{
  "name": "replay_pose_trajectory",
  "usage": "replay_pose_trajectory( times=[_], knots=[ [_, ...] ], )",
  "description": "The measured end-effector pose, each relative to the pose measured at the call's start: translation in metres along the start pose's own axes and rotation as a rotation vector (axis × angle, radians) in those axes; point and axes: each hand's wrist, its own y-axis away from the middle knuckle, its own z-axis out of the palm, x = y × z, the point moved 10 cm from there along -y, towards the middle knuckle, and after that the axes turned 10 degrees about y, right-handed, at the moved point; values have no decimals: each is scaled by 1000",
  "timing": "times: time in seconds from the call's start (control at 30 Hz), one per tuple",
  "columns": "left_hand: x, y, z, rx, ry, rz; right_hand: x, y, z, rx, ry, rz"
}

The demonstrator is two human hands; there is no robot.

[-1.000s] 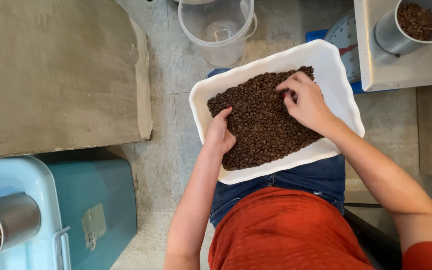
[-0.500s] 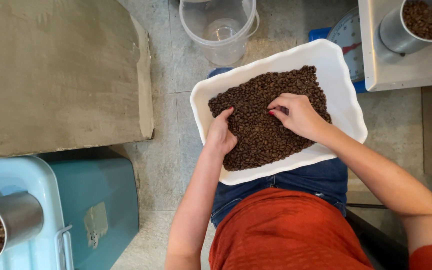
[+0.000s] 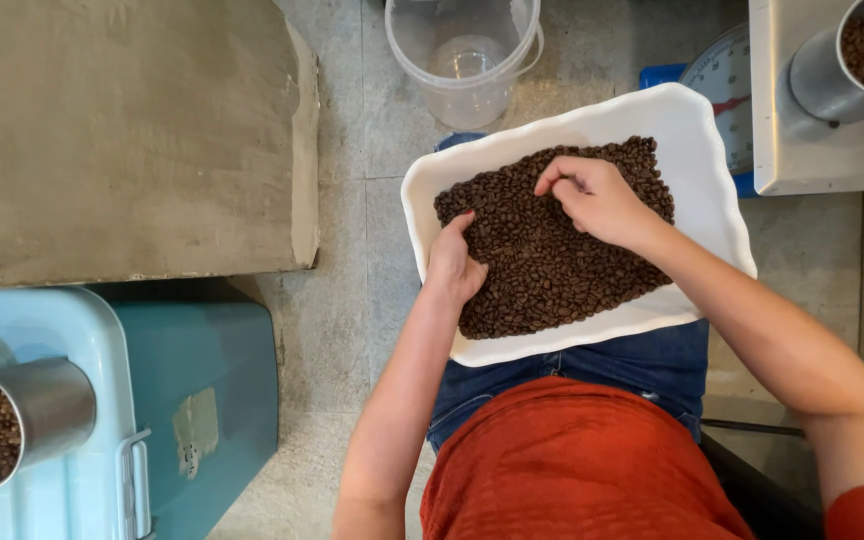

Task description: The person sorts roasted coffee beans by hand, picking them from a tray and placing them into a container, shifting the tray as needed.

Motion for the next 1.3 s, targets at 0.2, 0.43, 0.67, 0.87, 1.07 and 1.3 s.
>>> replay_pose_trajectory(
  times=[0.2,0.43,0.67,0.87,1.07,1.3],
  knots=[
    [0,-1,1,1,8,0,-25,8,-1,8,427,-89],
    [-4,-4,0,-5,-62,-15,-17,39,29,-165,506,-93],
    [-4,-6,-1,-28,-41,-14,-9,40,41,-161,595,-147],
    [-4,-9,-3,-22,-27,-14,1,34,47,-158,666,-179],
    [-5,1,3,-30,-6,-20,-9,39,42,-129,589,-162],
    [-9,-14,-7,-40,-6,-31,26,24,29,-94,19,-40]
  ],
)
